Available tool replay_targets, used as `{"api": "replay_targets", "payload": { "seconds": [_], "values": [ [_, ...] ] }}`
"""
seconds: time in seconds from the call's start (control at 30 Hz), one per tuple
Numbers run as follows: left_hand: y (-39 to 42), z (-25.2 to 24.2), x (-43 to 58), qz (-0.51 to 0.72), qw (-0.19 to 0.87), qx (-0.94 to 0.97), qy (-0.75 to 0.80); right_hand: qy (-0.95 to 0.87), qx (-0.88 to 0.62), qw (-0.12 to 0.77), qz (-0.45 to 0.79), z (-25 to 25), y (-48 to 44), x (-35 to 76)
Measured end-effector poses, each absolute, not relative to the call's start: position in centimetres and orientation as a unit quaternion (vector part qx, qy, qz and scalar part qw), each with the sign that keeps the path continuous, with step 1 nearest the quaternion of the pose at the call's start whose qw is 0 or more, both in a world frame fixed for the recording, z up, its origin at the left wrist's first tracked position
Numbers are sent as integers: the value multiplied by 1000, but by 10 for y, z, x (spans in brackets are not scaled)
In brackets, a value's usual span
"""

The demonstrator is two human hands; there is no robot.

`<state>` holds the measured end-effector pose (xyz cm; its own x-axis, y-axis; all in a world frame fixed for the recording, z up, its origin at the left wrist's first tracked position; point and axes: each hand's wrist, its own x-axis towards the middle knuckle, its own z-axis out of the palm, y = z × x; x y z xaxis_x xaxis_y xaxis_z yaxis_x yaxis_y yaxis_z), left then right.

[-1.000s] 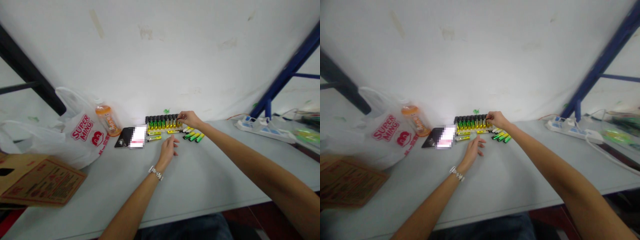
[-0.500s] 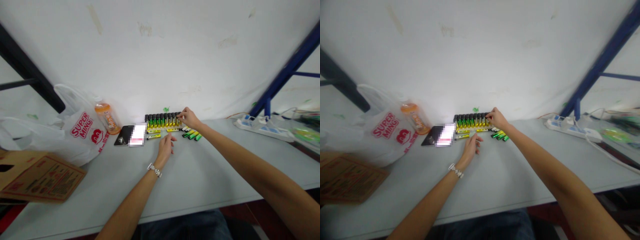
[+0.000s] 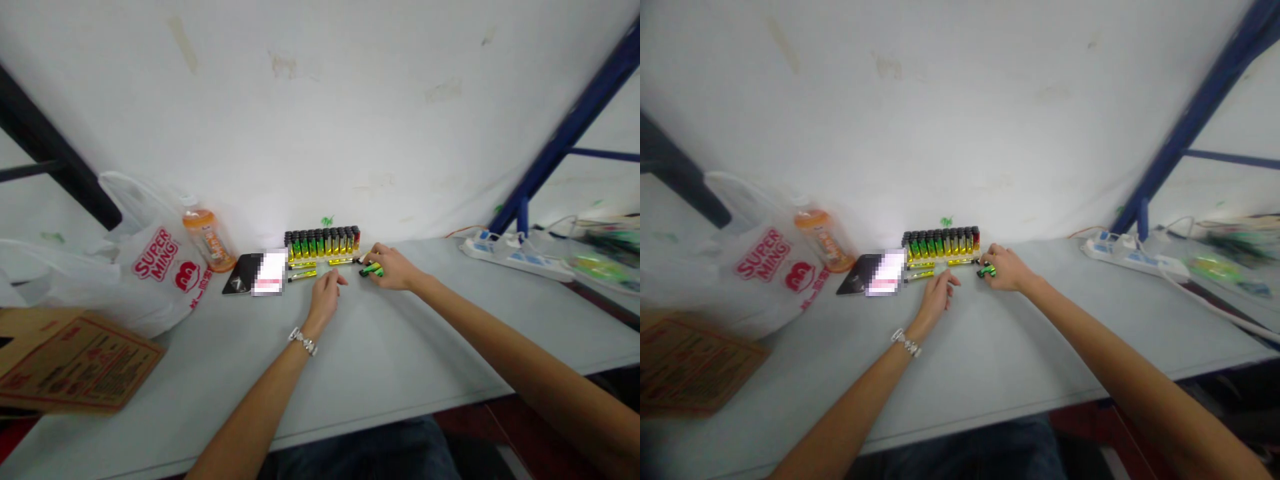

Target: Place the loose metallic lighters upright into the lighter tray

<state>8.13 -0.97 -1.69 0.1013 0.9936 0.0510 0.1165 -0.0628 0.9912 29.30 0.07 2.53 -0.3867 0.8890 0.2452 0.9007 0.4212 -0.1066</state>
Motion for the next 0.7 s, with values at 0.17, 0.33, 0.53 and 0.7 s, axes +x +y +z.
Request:
{"api": "replay_targets", "payload": {
  "seconds": [0.17,0.33,0.53,0.7],
  "values": [
    [-12,-16,81,465,474,568,486,-830,-551,50,-67,25,-3,281],
    [-13,-13,80,461,494,551,489,-842,-532,50,-76,29,7,269],
    [-11,-12,79,487,520,500,492,-777,-494,372,119,22,7,250],
    [-12,-10,79,489,526,488,496,-560,-407,605,393,14,-6,221]
  ]
}}
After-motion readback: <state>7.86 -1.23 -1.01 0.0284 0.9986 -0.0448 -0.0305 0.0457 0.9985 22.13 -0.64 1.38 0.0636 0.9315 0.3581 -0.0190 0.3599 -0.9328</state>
